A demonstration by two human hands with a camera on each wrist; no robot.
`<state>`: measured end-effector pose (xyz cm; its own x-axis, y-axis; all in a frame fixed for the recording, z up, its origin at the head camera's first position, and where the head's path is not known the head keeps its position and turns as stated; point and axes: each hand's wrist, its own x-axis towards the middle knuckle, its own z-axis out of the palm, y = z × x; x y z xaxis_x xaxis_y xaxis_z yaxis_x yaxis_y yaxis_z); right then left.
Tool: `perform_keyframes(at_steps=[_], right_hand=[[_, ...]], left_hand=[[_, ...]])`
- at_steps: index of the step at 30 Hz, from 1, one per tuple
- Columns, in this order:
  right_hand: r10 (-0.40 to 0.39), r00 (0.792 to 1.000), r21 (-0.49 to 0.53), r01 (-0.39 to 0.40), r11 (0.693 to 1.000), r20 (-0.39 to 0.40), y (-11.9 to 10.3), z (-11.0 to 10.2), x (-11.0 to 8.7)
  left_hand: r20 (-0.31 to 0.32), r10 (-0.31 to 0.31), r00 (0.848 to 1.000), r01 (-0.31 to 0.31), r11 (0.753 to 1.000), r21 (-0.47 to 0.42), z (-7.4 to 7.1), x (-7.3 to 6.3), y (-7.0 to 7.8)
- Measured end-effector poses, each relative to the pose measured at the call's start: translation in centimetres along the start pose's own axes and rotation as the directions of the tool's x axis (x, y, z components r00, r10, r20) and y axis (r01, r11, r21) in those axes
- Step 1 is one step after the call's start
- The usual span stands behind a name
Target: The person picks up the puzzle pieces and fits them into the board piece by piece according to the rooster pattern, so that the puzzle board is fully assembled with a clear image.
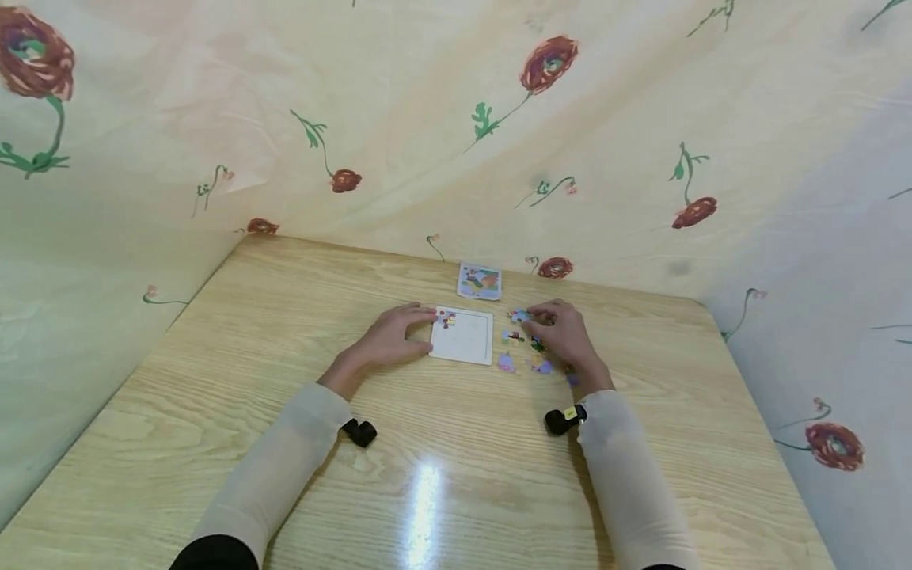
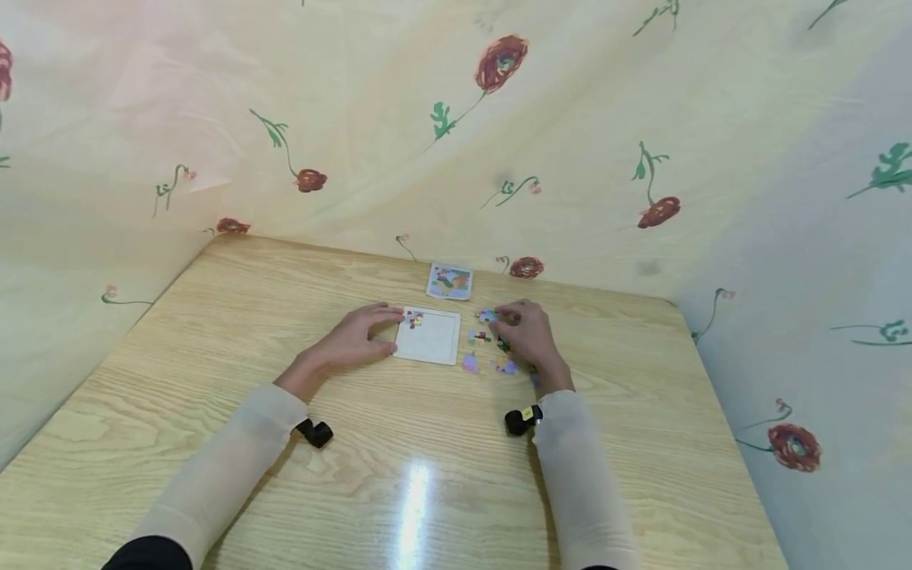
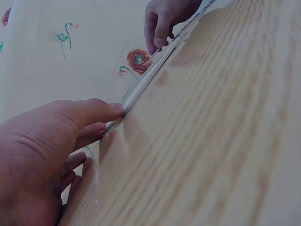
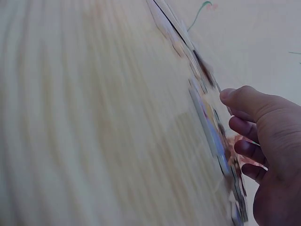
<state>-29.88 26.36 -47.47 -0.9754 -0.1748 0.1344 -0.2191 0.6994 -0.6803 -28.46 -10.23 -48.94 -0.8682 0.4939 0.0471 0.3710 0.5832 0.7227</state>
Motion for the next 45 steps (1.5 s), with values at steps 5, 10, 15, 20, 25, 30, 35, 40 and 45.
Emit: perform_keyframes(at_steps=[5, 10, 15, 20, 25, 30, 35, 40, 45], right_hand=[[-0.004, 1.000, 0.016, 0.005, 1.000, -0.009, -0.7, 0.6, 0.2], [-0.028, 1.000, -0.001, 0.028, 1.000, 0.011, -1.6, 1.3, 0.6], [-0.044, 0.999, -0.006, 0.044, 0.999, 0.027, -2.7, 2.1, 1.3], [-0.034, 0.997, 0.031, 0.032, 0.999, 0.073, -4.0, 3.0, 1.7], [-0.052, 0.994, 0.049, 0.047, 0.998, 0.093, -4.6, 4.2, 1.9], [-0.102, 0.992, 0.032, 0.100, 0.995, 0.078, -5.2, 5.4, 2.3], [-0.114, 0.990, 0.011, 0.114, 0.993, 0.081, -5.6, 6.1, 2.6], [-0.111, 0.990, 0.026, 0.109, 0.994, 0.084, -5.8, 6.4, 2.6], [-0.146, 0.986, -0.003, 0.146, 0.989, 0.082, -6.0, 6.5, 2.6]], left_hand=[[0.005, -0.005, 1.000, 0.005, 1.000, -0.001, 0.1, 0.0, -0.1], [0.006, -0.009, 1.000, 0.009, 1.000, -0.002, 0.0, 0.1, 0.0], [0.004, 0.006, 1.000, -0.006, 1.000, 0.008, 0.1, 0.3, -0.1], [0.001, 0.007, 1.000, -0.007, 1.000, 0.011, 0.1, 0.4, -0.2], [0.011, 0.008, 1.000, -0.008, 1.000, 0.017, 0.0, 0.4, -0.1], [0.015, 0.002, 1.000, -0.002, 1.000, 0.016, 0.0, 0.2, 0.1], [0.016, -0.003, 1.000, 0.003, 1.000, 0.009, 0.0, 0.2, 0.2], [0.017, -0.005, 1.000, 0.005, 1.000, 0.010, -0.1, 0.3, 0.1], [0.013, -0.003, 1.000, 0.003, 1.000, 0.006, -0.1, 0.2, 0.1]])
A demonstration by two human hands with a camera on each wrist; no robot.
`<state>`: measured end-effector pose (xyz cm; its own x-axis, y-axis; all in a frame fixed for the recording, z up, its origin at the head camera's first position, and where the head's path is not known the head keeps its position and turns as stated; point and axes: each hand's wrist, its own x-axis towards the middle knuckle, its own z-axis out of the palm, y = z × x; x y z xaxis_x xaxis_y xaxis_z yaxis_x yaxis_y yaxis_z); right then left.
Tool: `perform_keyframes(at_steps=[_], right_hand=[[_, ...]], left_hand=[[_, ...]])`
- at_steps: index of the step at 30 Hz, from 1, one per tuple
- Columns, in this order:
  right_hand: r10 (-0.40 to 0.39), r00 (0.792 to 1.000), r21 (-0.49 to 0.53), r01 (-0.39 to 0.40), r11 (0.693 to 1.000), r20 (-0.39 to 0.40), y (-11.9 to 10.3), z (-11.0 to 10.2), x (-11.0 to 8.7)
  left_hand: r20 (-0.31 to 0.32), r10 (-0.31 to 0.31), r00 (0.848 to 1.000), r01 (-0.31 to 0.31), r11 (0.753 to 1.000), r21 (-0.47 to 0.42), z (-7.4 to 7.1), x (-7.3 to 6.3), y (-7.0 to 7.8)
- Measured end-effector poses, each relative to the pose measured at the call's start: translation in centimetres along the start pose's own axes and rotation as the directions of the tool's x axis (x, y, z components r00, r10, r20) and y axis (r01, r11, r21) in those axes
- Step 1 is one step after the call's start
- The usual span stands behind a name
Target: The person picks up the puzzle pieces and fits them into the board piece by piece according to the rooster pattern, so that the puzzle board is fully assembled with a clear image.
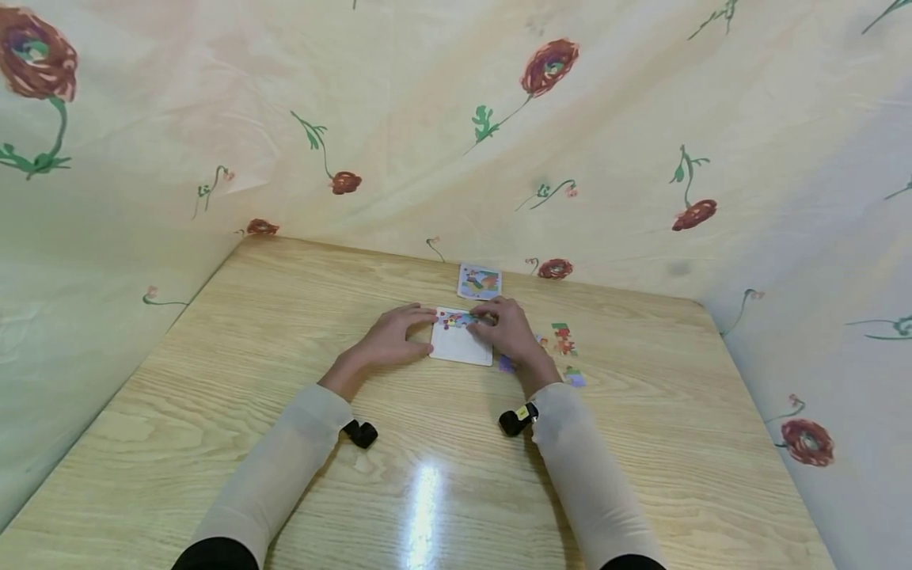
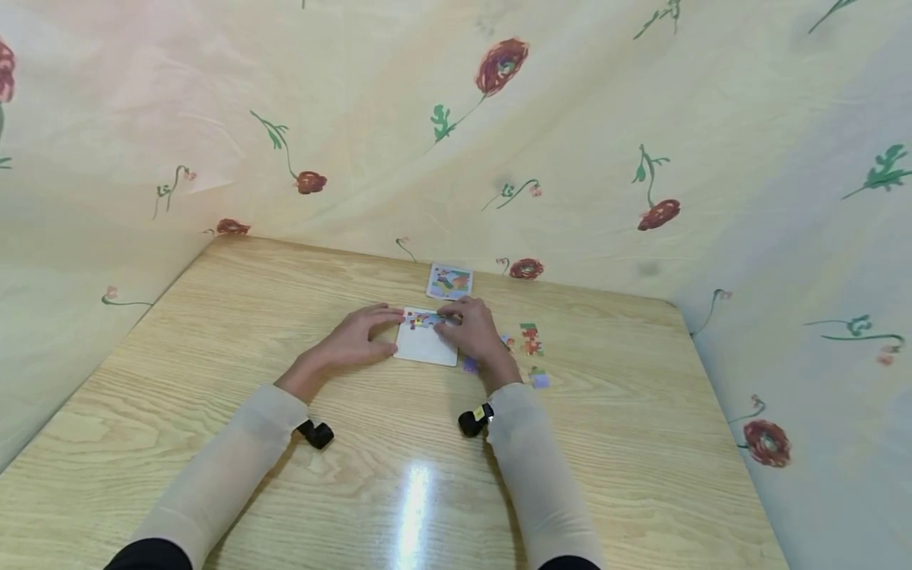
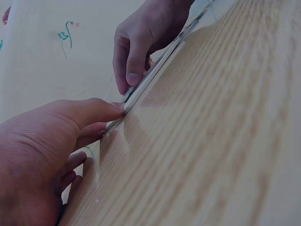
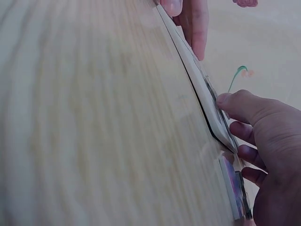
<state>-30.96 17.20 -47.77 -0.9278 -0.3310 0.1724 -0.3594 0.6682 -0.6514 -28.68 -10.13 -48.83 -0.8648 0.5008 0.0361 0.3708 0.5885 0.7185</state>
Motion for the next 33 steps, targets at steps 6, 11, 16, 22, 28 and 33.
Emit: perform_keyframes(at_steps=[6, 11, 16, 22, 28, 33], right_hand=[[0.010, 1.000, -0.028, -0.010, 1.000, -0.001, -0.06, 0.12, 0.13], [0.011, 1.000, -0.039, -0.011, 0.999, -0.008, 0.02, 0.22, 0.19], [-0.004, 1.000, -0.045, 0.003, 0.999, -0.016, 0.15, 0.29, 0.23], [-0.007, 1.000, -0.050, 0.006, 0.999, -0.013, 0.24, 0.32, 0.26], [-0.006, 1.000, -0.066, 0.005, 0.998, -0.015, 0.23, 0.39, 0.33], [0.001, 1.000, -0.068, -0.002, 0.998, -0.014, 0.20, 0.28, 0.31]], left_hand=[[-0.002, 0.000, 1.000, 0.000, 1.000, -0.004, -0.09, 0.00, 0.07], [-0.006, 0.005, 1.000, -0.005, 1.000, 0.000, -0.11, 0.01, 0.09], [-0.005, 0.008, 1.000, -0.008, 1.000, 0.008, -0.08, 0.03, 0.05], [-0.001, 0.012, 1.000, -0.012, 1.000, 0.016, -0.09, 0.04, -0.01], [-0.010, 0.021, 1.000, -0.021, 1.000, 0.018, -0.04, 0.04, -0.08], [-0.017, 0.025, 1.000, -0.024, 1.000, 0.016, -0.01, 0.03, 0.04]])
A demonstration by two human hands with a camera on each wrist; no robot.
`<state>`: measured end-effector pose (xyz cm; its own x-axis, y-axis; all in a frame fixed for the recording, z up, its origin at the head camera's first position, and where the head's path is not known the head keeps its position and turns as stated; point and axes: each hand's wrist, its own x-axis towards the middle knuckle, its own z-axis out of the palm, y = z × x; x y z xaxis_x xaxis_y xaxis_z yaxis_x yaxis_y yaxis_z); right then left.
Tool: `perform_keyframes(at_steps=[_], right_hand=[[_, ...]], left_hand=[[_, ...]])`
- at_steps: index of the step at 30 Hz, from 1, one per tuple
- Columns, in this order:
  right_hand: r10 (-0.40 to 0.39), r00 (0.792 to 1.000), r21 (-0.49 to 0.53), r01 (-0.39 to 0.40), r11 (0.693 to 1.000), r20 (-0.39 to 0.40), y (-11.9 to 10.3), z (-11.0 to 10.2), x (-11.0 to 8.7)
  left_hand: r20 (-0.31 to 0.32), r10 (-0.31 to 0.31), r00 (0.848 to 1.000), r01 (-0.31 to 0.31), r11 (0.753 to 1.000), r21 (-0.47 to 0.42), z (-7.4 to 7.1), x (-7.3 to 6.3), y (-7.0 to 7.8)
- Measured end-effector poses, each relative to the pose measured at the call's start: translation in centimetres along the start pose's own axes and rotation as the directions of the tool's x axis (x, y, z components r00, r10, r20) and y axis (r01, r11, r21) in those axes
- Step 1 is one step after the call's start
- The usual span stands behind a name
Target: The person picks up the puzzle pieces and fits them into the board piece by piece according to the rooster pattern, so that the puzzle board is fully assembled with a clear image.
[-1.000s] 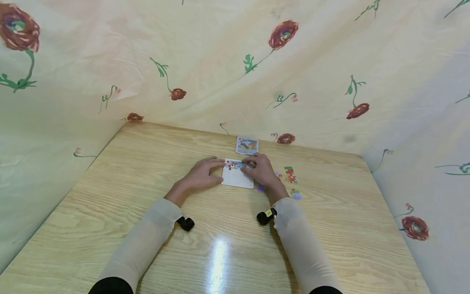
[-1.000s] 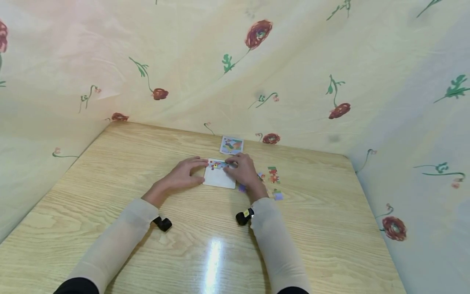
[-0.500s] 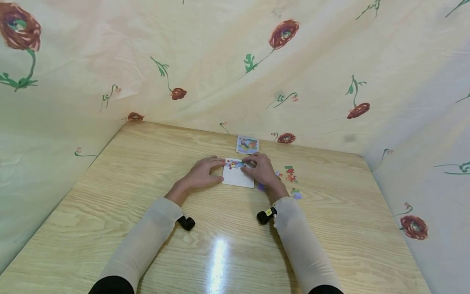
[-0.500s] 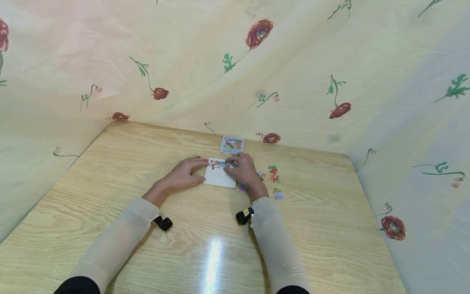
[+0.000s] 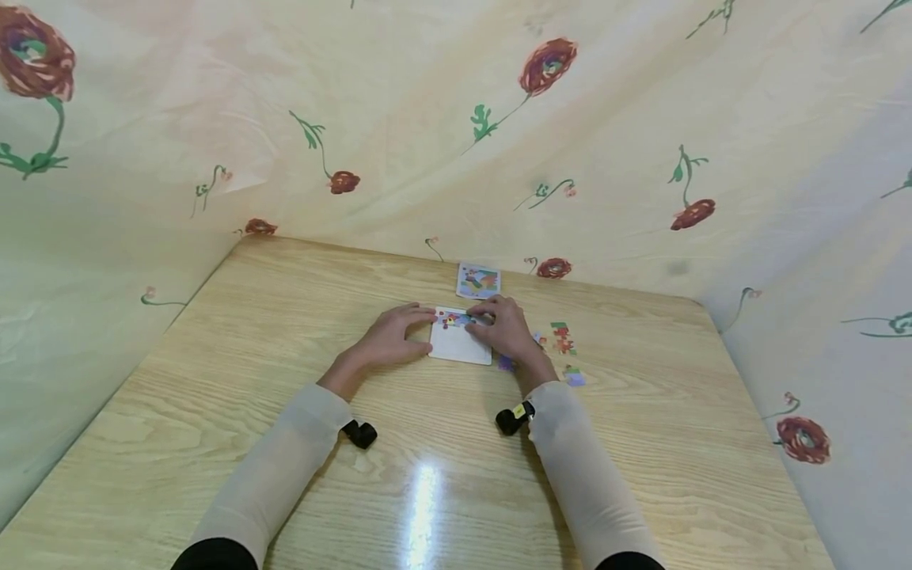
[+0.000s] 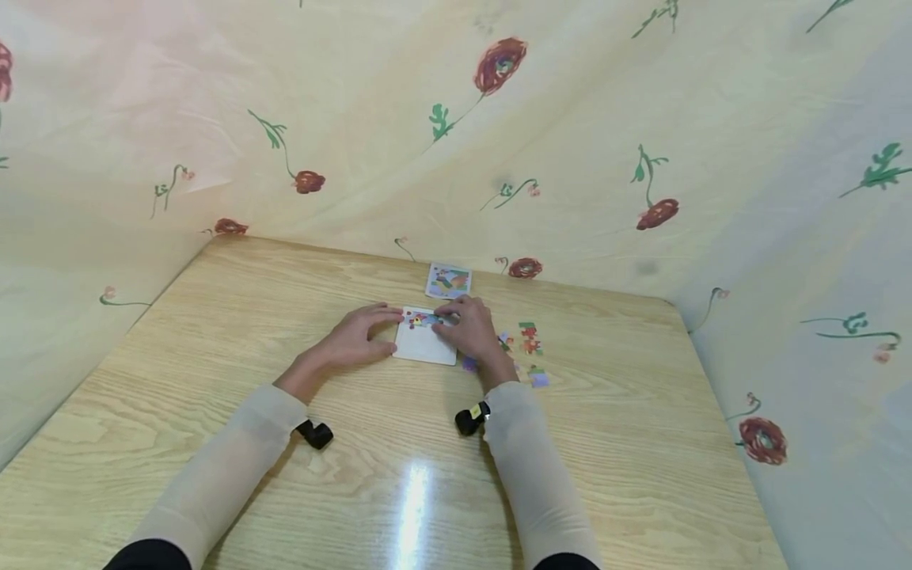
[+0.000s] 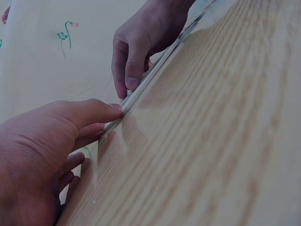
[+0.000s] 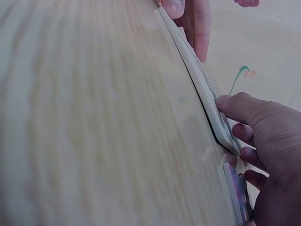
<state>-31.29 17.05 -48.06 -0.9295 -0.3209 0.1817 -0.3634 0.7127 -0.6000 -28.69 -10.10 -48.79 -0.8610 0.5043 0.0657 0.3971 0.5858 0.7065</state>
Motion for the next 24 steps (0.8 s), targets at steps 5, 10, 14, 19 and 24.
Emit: perform_keyframes(at_steps=[5, 10, 14, 19, 24], right_hand=[[0.017, 1.000, 0.012, -0.018, 1.000, 0.026, -0.2, -0.2, 0.0], [0.048, 0.996, 0.101, -0.055, 0.993, 0.070, 0.4, -1.6, -0.6], [0.090, 0.994, 0.117, -0.098, 0.988, 0.068, 2.0, -3.2, -1.7], [0.099, 0.994, 0.052, -0.101, 0.993, 0.047, 4.6, -6.0, -3.1], [0.148, 0.988, 0.015, -0.149, 0.989, 0.035, 7.2, -8.9, -4.7]], left_hand=[[0.002, -0.018, 1.000, 0.018, 1.000, -0.014, 0.0, -0.1, 0.0], [0.003, -0.016, 1.000, 0.016, 1.000, -0.012, 0.0, -0.1, 0.0], [0.004, -0.020, 1.000, 0.021, 1.000, -0.023, 0.1, -0.1, 0.0], [0.002, -0.020, 1.000, 0.020, 0.999, -0.032, 0.2, -0.2, -0.1], [0.001, -0.020, 1.000, 0.020, 0.999, -0.030, 0.3, 0.0, 0.0]])
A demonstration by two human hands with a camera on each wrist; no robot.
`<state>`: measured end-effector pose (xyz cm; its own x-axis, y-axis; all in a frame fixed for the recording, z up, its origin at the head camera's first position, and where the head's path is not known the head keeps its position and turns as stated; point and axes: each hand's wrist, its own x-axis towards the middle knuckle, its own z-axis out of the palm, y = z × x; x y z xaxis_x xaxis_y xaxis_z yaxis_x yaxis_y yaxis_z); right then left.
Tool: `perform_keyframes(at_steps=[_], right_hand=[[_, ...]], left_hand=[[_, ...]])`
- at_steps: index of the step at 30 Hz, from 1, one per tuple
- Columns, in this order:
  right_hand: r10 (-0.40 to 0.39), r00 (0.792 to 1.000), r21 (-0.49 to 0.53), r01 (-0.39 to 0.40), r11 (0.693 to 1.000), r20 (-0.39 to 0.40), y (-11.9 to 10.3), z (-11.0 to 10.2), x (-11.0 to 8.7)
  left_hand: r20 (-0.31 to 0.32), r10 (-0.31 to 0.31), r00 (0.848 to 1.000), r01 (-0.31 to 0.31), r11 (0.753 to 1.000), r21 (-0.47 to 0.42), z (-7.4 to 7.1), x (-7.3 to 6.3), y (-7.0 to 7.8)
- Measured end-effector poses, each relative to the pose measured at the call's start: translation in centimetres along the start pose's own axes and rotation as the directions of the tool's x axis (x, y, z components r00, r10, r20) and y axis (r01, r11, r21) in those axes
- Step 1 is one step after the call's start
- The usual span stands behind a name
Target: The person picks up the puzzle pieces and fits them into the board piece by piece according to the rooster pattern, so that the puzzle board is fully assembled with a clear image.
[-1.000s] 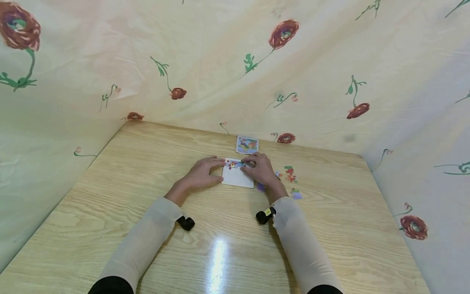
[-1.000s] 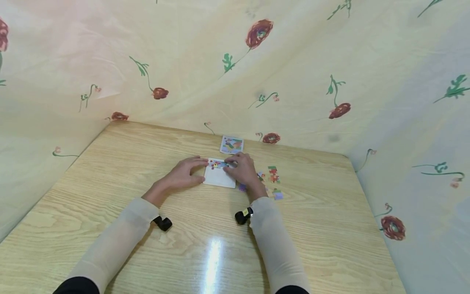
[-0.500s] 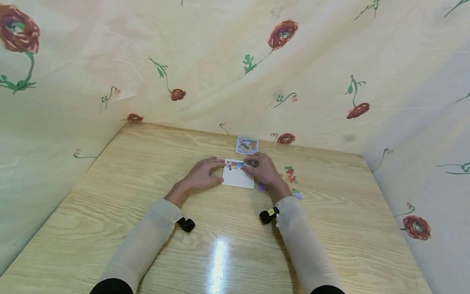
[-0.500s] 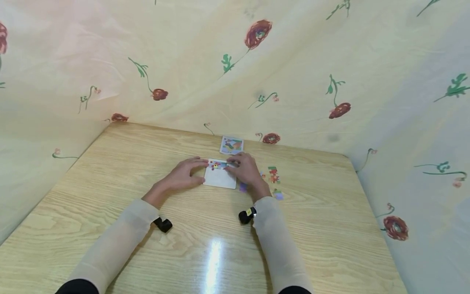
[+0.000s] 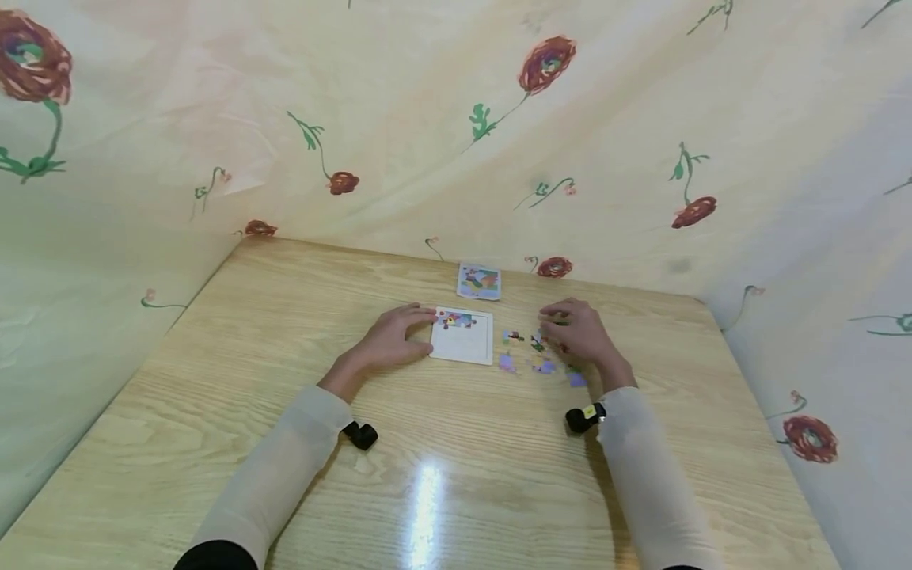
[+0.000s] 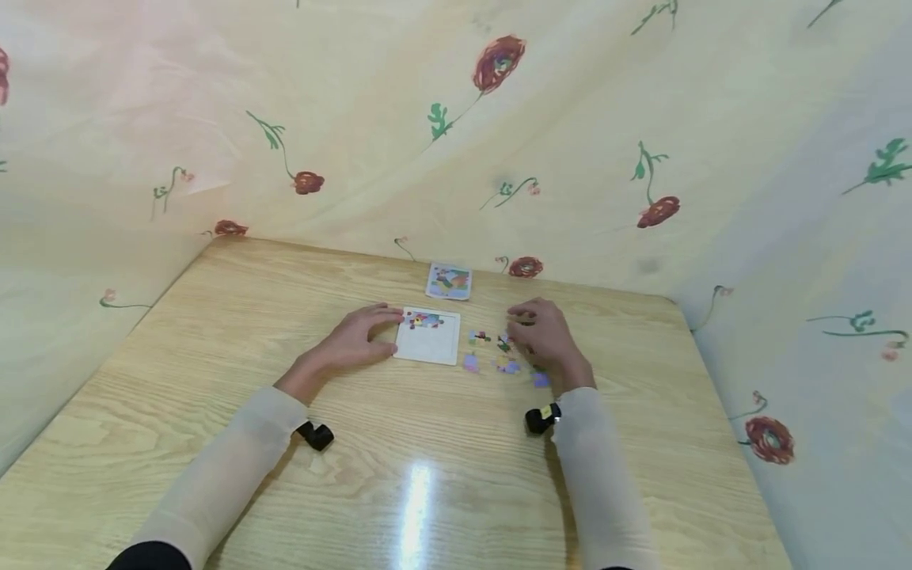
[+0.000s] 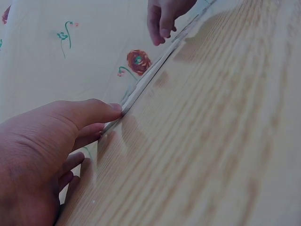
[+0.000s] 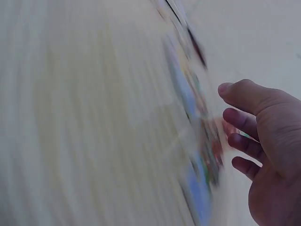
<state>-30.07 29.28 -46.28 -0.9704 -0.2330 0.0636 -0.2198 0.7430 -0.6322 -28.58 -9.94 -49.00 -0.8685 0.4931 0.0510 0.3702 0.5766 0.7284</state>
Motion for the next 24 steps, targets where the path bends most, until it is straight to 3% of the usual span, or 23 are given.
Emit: perform_keyframes(at_steps=[9, 24], right_hand=[[0.057, 0.997, -0.024, -0.056, 0.998, 0.052, 2.2, -2.8, -1.3], [0.008, 0.993, 0.011, -0.009, 1.000, 0.115, 3.3, -3.3, -1.8]], left_hand=[[-0.014, 0.023, 1.000, -0.022, 0.999, 0.023, 0.0, 0.0, -0.1], [-0.010, 0.028, 1.000, -0.027, 0.999, 0.042, -0.1, 0.0, -0.1]])
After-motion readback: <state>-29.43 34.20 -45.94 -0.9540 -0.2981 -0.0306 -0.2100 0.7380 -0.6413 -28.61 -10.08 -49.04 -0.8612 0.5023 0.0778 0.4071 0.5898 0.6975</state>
